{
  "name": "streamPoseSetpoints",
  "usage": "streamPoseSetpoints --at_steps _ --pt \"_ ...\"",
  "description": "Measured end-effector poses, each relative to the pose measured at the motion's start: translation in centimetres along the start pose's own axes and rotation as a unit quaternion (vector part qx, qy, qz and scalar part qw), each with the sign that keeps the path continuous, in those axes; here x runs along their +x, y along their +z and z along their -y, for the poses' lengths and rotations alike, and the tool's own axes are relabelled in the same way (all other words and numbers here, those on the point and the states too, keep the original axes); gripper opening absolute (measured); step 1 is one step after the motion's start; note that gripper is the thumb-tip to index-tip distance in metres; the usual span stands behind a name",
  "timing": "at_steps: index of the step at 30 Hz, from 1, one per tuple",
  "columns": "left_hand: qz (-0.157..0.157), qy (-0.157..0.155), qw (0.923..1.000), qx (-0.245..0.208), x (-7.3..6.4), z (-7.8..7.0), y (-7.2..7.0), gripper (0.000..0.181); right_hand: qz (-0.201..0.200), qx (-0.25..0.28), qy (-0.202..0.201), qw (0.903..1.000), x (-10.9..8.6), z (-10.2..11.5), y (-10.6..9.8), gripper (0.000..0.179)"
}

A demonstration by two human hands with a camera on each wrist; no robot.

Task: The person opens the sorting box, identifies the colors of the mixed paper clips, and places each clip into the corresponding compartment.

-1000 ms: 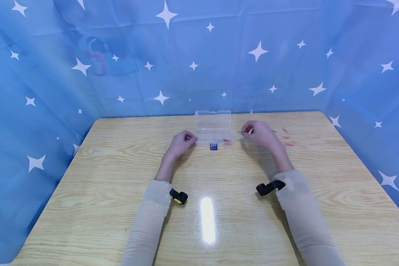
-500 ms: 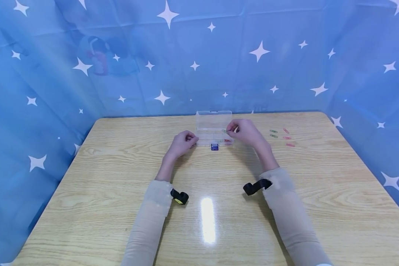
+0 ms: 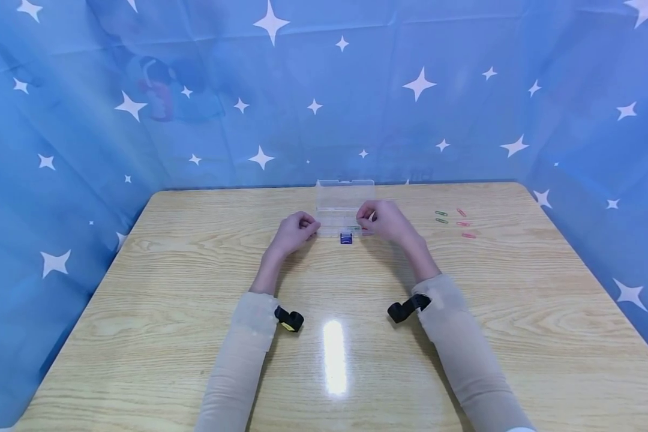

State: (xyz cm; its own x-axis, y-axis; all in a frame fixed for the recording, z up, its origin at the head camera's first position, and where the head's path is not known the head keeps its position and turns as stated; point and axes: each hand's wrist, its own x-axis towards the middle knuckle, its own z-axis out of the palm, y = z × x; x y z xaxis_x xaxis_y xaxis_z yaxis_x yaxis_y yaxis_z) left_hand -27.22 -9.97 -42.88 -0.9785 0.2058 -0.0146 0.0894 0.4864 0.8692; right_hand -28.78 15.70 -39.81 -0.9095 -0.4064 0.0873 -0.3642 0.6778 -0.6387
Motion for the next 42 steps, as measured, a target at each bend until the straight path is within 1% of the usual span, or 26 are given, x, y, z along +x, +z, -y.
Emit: streamPoseSetpoints --at_steps 6,9,15,20,26,30,36,42 --pt "-0.003 -0.001 1.0000 0.003 0.1 0.2 -0.1 0.027 0.001 0.005 0.003 1.0000 0.0 -0.2 0.0 0.014" --pt "-0.003 -0.003 1.0000 0.002 0.1 0.2 -0.2 0.027 0.000 0.006 0.007 1.0000 -0.1 0.0 -0.2 0.015" --pt "-0.003 0.004 1.0000 -0.004 0.0 0.2 -0.3 0.024 -0.008 0.006 0.010 0.9999 -0.2 -0.1 -1.0 0.015" --pt "-0.004 -0.001 1.0000 -0.005 0.0 0.2 -0.4 0.026 -0.016 0.001 0.017 0.9997 -0.5 -0.7 -1.7 0.016" --pt "-0.003 -0.008 1.0000 -0.003 0.1 0.2 -0.3 0.027 -0.030 -0.001 0.035 0.9989 -0.9 -1.3 -2.6 0.016" --pt "-0.003 -0.006 1.0000 -0.002 0.1 0.1 -0.2 0.027 -0.041 -0.003 0.045 0.9982 -1.3 -1.9 -3.3 0.018" --pt "-0.003 -0.002 1.0000 -0.004 0.1 0.1 -0.2 0.027 -0.060 -0.003 0.048 0.9970 -1.9 -2.6 -4.5 0.020" --pt "-0.001 0.004 1.0000 0.009 0.1 0.2 0.0 0.028 -0.065 -0.006 0.057 0.9962 -2.6 -3.6 -5.5 0.021"
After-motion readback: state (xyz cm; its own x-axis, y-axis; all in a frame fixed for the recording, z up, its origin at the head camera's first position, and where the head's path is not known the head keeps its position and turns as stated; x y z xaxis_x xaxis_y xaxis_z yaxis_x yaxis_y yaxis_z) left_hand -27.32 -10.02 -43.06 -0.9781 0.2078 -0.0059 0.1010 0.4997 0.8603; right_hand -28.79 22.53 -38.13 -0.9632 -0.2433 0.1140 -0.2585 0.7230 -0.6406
